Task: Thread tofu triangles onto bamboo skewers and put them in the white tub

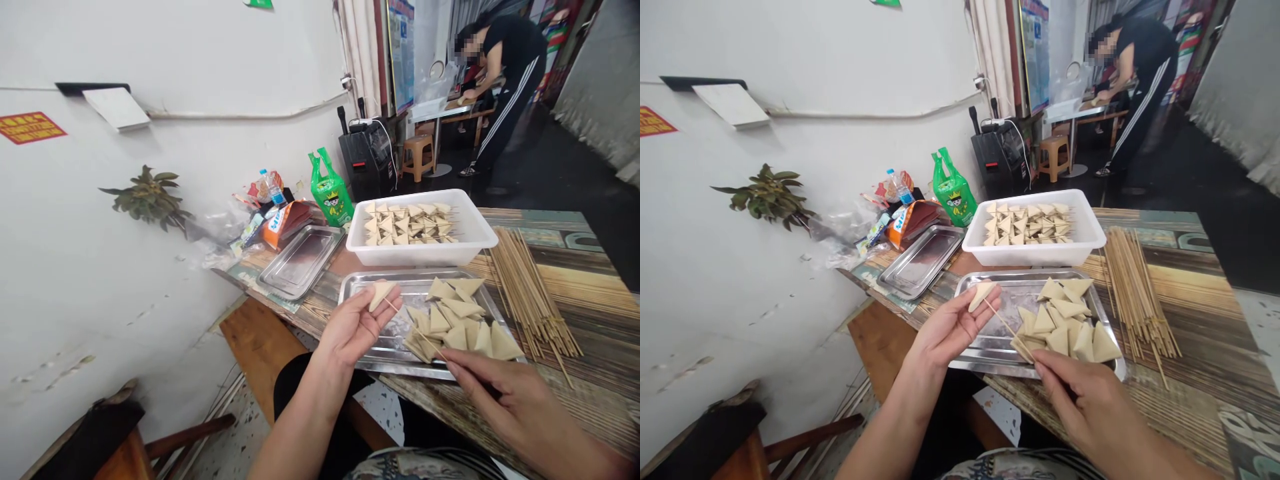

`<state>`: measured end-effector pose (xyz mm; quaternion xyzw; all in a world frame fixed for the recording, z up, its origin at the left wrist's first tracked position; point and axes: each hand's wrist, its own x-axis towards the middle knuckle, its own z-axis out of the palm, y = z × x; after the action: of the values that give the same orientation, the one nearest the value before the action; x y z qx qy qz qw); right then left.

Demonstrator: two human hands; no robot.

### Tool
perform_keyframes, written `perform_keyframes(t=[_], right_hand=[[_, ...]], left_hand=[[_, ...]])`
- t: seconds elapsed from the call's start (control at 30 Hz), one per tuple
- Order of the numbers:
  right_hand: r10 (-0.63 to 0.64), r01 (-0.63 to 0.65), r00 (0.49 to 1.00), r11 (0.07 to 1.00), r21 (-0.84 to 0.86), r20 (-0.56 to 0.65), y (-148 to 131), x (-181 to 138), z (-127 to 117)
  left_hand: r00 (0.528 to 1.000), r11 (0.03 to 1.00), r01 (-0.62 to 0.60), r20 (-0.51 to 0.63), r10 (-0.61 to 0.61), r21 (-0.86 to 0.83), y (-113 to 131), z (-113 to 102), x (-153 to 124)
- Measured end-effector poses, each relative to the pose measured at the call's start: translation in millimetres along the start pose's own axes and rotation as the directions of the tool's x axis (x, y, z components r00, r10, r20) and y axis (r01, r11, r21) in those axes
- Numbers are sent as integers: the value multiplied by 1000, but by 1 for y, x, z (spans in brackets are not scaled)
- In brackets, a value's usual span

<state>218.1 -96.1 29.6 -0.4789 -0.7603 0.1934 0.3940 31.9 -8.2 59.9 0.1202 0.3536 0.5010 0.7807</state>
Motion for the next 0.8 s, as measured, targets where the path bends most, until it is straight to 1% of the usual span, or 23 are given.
perform_keyframes(t=[0.1,0.2,0.27,0.4,0.53,0.67,0.8], right_hand=[[4,-4,1000,1000,-2,-9,2,-2,1],[9,-8,1000,1000,-26,15,3,-3,2],[8,-8,1000,999,-37,9,4,-3,2],[-21,20,1000,999,-42,-23,5,-2,1],[-41,39,998,999,-35,-48,-1,1,-3],[-13,11,998,1000,-28,-54,-6,2,-3],[-13,10,997,999,-40,-82,0,0,-2]], left_hand=[[1000,1000,-20,24,20,4,-2,-2,-1],[998,999,-37,44,36,9,-2,-3,-1],[997,999,-46,54,46,10,-2,-3,0],[997,999,-48,66,48,5,0,2,1],[997,999,-43,63,42,9,1,9,-4],[995,998,-63,82,60,31,2,11,-7],[994,995,-76,85,71,60,1,14,-6]])
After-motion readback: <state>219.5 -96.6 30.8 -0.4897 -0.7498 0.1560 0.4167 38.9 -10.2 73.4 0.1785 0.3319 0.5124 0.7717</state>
